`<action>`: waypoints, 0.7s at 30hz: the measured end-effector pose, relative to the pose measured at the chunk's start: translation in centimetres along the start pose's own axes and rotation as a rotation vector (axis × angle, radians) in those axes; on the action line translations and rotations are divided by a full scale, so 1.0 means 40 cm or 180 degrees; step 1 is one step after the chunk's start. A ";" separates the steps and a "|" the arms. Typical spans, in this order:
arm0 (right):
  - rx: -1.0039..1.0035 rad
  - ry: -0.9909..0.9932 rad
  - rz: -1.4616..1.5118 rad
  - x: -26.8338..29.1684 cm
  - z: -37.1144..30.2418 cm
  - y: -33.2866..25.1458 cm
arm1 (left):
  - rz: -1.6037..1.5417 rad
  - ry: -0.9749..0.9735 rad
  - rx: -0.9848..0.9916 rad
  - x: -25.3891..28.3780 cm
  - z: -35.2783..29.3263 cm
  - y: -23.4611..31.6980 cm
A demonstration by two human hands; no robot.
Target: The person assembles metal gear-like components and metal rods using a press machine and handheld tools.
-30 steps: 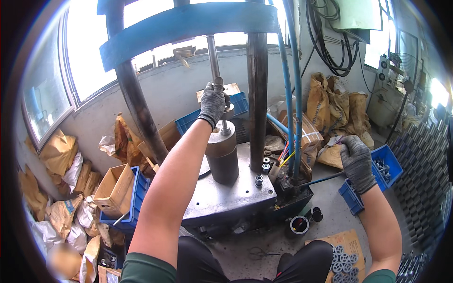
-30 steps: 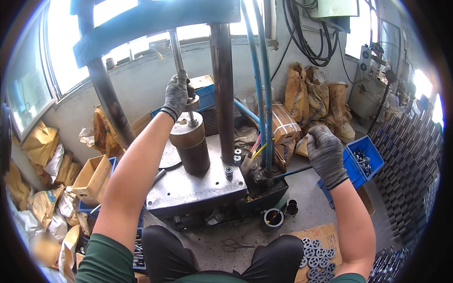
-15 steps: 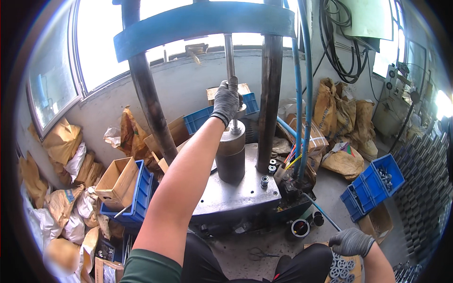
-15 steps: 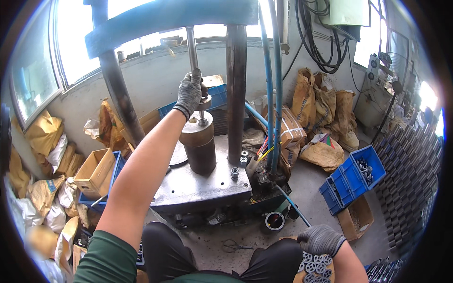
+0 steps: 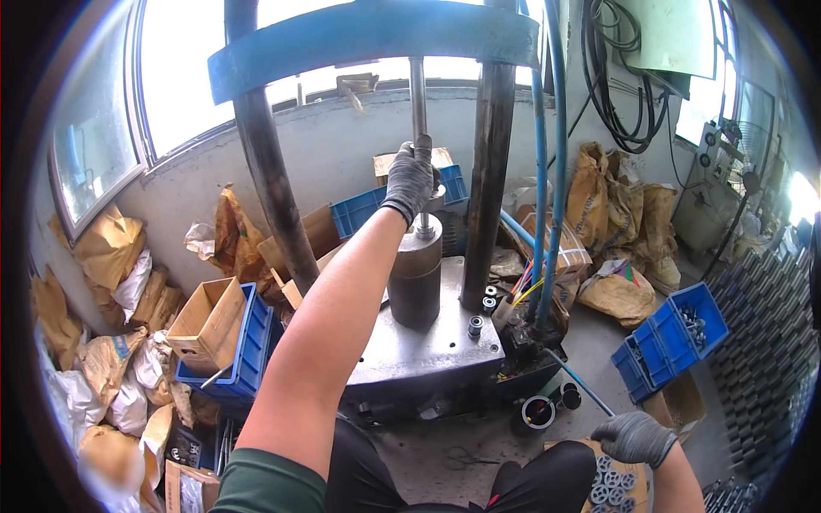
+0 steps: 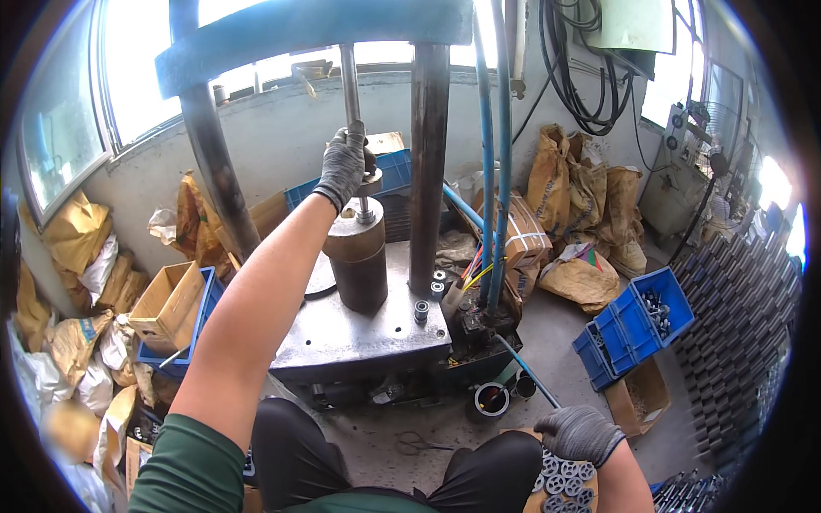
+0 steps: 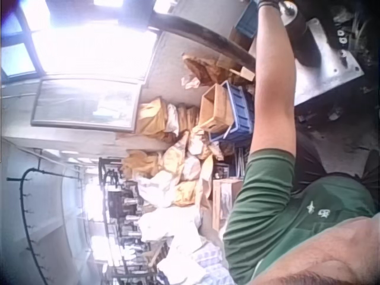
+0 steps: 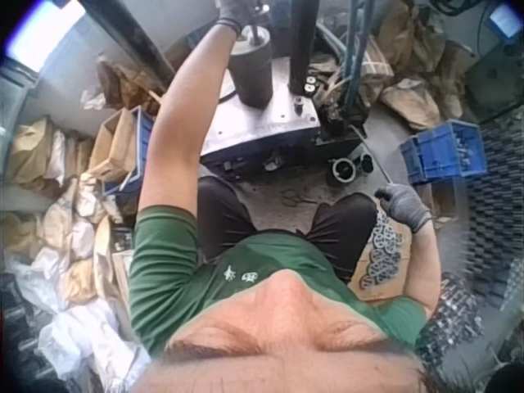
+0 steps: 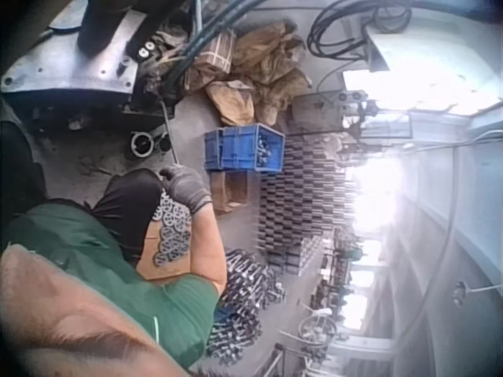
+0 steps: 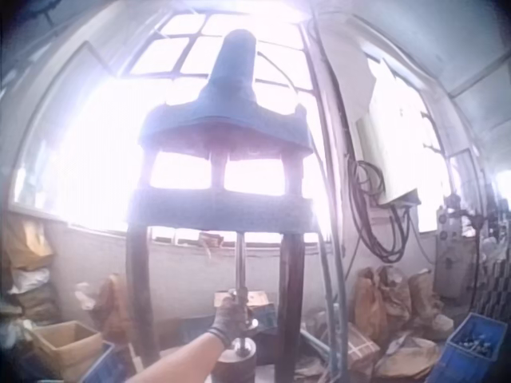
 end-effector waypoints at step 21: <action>-0.0121 -0.0406 0.0139 -0.001 0.007 0.017 | -0.0132 -0.0016 -0.0082 0.001 -0.008 -0.004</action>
Point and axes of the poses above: each hand's wrist, its own z-axis towards the middle knuckle, its own x-axis out of the back of the hand, y = z × x, the point moved 1 cm from there along z, towards the middle knuckle, and after that the axes turned 12 degrees about z, right-handed, at the moved point
